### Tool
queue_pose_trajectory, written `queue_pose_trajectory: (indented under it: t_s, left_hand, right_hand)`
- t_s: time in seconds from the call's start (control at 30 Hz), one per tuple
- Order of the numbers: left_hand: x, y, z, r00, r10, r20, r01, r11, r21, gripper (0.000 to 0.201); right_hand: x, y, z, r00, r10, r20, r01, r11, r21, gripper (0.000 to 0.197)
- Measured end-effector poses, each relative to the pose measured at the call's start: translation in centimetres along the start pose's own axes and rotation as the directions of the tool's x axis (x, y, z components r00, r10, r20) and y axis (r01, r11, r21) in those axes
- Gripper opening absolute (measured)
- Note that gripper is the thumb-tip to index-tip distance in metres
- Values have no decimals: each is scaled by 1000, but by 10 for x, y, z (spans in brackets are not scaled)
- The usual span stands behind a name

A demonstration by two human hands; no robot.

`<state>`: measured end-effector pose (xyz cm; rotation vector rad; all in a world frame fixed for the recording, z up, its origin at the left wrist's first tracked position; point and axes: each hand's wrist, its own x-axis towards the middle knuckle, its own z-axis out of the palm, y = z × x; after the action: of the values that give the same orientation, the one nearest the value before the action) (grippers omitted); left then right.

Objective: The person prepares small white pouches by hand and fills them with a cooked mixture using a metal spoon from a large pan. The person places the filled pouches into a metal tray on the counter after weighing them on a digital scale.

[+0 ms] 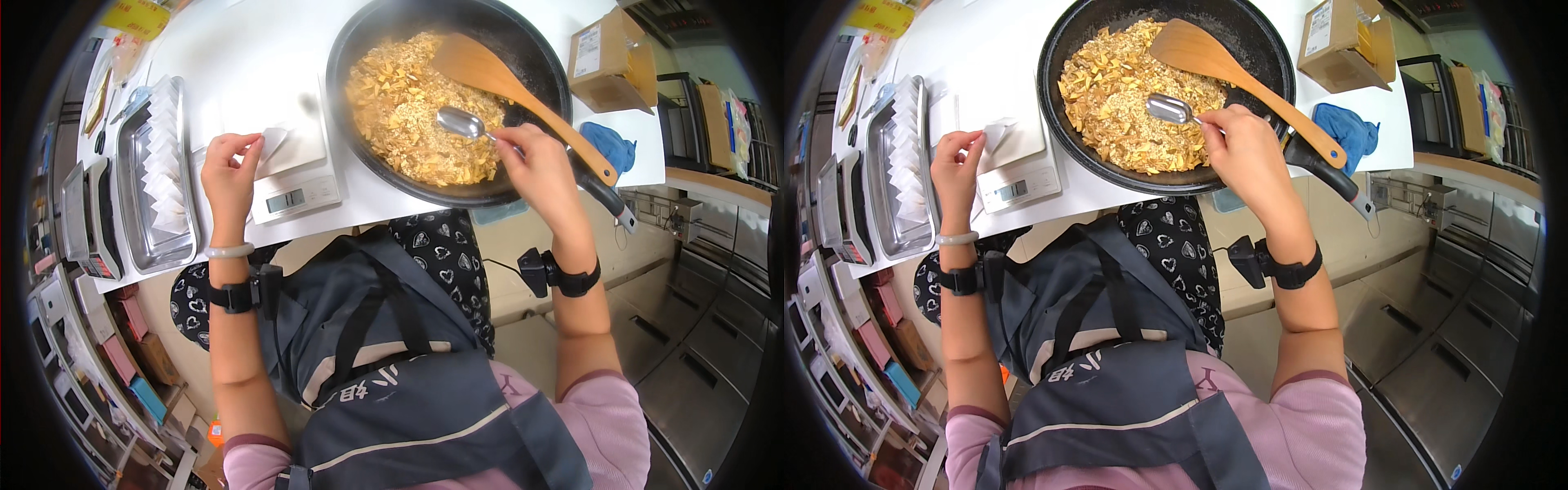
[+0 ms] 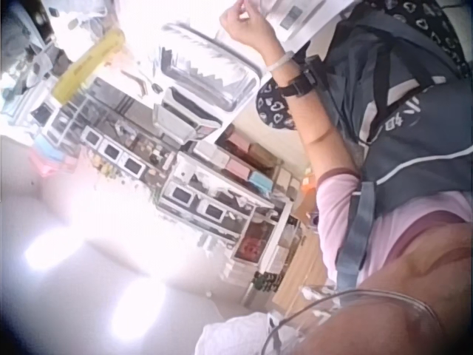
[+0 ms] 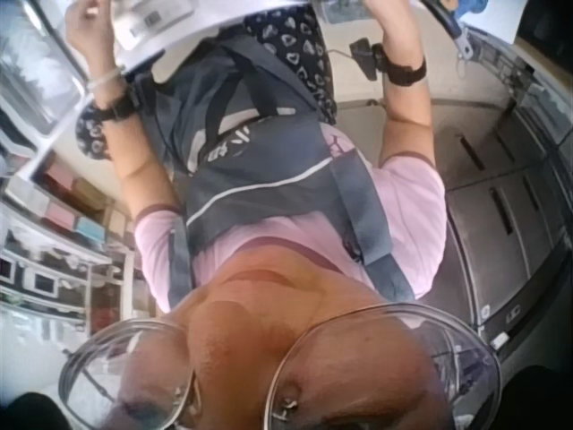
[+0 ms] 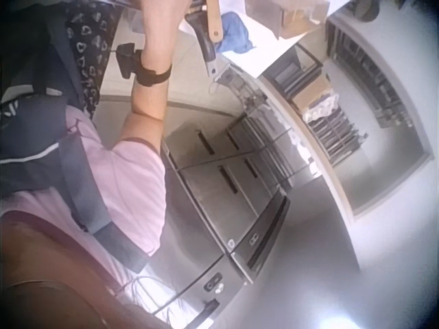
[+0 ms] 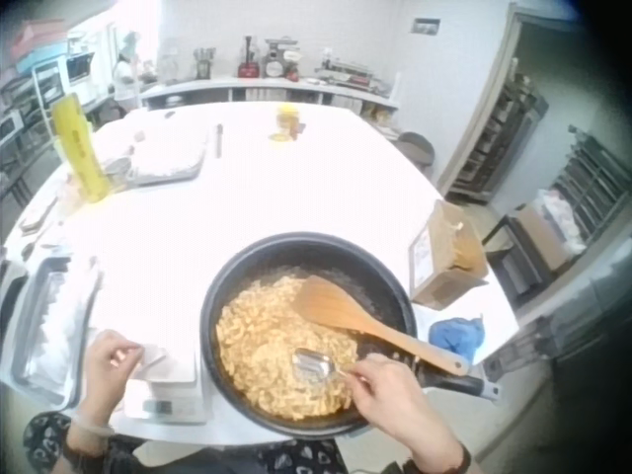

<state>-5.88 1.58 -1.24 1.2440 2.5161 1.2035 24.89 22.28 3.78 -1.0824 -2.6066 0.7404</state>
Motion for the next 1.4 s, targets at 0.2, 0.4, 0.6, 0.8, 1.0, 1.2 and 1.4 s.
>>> queue_pose_trajectory:
  t_s: [0.2, 0.4, 0.6, 0.8, 1.0, 1.2, 1.4]
  left_hand:
    - [-28, 33, 9, 939, -172, 298, 344, 453, -823, 17]
    - [-62, 63, 23, 882, -31, 471, 471, 13, -882, 21]
    - [-83, 78, 25, 865, 34, 500, 500, 4, -866, 12]
    - [-95, 69, 30, 877, 23, 481, 469, 185, -864, 17]
    - [-100, 73, 31, 907, 20, 420, 382, 383, -841, 9]
    - [-101, 68, 30, 895, 68, 441, 367, 453, -813, 5]
    - [-102, 72, 31, 888, 38, 458, 408, 390, -825, 4]
  right_hand:
    - [-8, -40, -18, 998, -70, -5, 64, 876, 478, 16]
    - [-26, -73, -25, 982, -190, -20, 175, 850, 496, 15]
    - [-41, -85, -39, 941, -337, 26, 299, 866, 401, 14]
    - [-51, -92, -42, 897, -429, 108, 424, 903, 68, 20]
    - [-53, -103, -38, 832, -534, 150, 554, 812, -183, 25]
    - [-50, -110, -28, 765, -622, 166, 638, 698, -325, 21]
    - [-49, -109, -10, 738, -626, 250, 674, 671, -309, 15]
